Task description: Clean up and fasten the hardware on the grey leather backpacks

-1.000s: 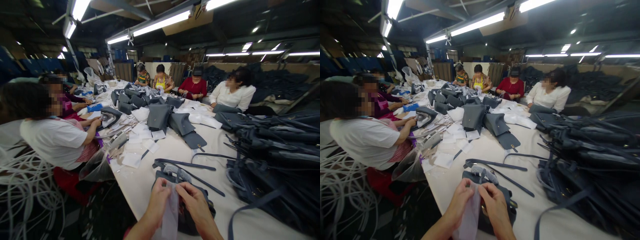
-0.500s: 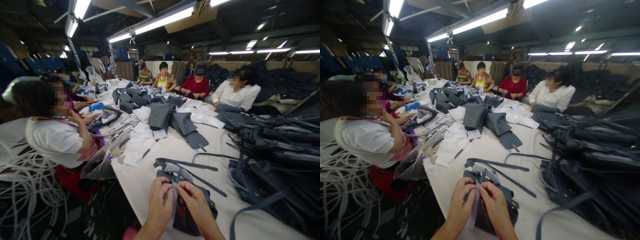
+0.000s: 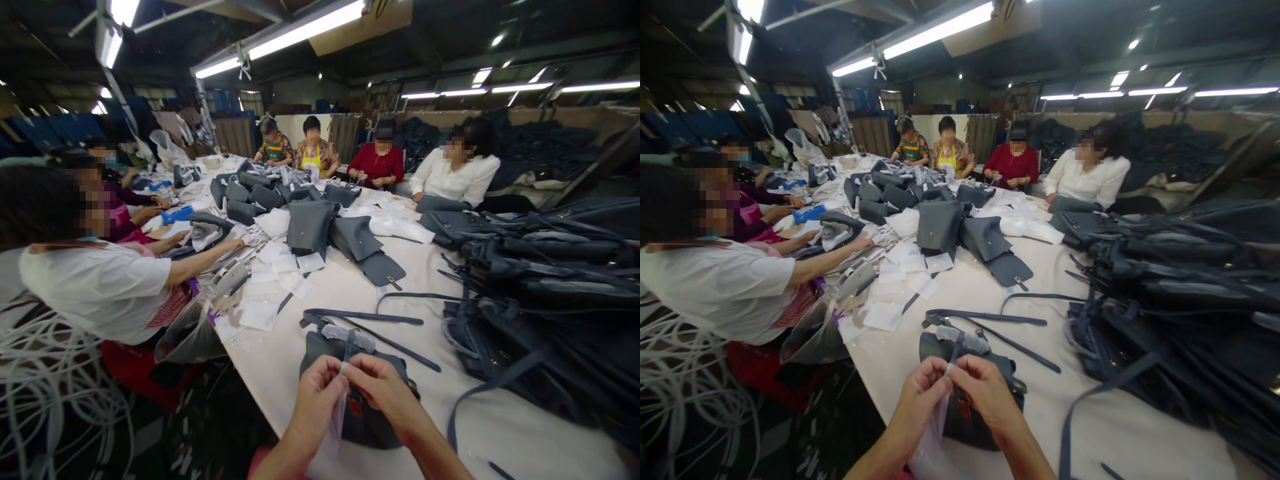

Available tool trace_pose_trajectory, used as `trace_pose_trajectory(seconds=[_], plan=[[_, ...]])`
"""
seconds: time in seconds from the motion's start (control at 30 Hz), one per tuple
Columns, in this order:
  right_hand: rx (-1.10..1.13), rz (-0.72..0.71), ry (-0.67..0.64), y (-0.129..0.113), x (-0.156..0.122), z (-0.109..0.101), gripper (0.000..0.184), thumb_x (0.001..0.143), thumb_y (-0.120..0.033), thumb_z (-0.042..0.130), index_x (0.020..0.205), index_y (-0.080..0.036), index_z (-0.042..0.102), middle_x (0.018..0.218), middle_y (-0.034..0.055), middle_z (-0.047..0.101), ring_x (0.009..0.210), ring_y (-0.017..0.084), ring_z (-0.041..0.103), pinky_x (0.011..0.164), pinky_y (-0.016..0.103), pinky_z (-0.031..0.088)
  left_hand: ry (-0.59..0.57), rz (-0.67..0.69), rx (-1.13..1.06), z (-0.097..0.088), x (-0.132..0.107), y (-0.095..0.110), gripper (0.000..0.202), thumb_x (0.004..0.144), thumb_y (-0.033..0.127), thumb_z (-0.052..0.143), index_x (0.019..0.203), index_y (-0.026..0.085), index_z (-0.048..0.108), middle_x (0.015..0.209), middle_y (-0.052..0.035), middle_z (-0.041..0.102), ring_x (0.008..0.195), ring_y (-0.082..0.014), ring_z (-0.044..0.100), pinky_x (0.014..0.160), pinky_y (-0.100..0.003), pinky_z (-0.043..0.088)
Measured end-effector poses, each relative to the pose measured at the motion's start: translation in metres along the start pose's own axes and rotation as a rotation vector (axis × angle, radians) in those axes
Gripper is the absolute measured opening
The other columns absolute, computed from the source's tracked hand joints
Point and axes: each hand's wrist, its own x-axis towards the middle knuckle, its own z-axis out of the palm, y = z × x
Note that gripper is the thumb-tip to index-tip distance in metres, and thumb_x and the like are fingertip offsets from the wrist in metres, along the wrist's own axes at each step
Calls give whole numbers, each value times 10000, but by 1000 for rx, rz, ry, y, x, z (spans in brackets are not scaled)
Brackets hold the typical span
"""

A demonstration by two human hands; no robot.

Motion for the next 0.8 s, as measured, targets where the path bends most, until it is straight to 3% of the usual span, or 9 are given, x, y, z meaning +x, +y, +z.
trace_pose_trajectory(seconds=[0.17,0.37,0.43,0.57,0.67,0.8], plan=[[95,-32,38,9,4,2,302,708,-470,671,665,-185,584,487,-60,520,420,93,430,411,221,346,10,-51,2,1,4,-1,223,739,330,699,797,173,551,607,17,614,593,-119,549,644,-237,432],[-1,-129,268,16,3,8,221,719,-407,644,648,-213,566,511,-48,551,419,108,431,401,230,336,111,79,287,0,11,-7,234,770,353,688,743,197,516,584,40,545,577,-119,515,579,-215,394],[-26,-136,270,13,0,9,217,727,-398,629,648,-196,621,550,-27,573,462,112,444,429,229,341,121,121,372,-1,13,-6,219,786,348,674,725,200,523,584,45,522,577,-120,502,575,-214,394],[141,-90,217,5,-4,16,276,731,-450,621,682,-181,651,570,-33,554,473,98,400,449,225,319,100,175,508,0,12,1,227,774,371,685,678,190,587,612,14,592,617,-143,537,605,-228,421],[200,-153,294,2,-2,23,265,669,-406,679,573,-191,557,535,-58,475,523,101,405,495,220,344,82,72,343,3,11,6,295,659,426,777,650,175,623,611,9,627,620,-142,562,604,-222,444],[244,-205,350,4,14,20,261,662,-397,649,559,-208,502,594,-45,529,504,106,450,462,223,389,163,-278,64,5,26,9,446,437,330,891,796,168,681,690,21,686,576,-124,596,575,-221,487]])
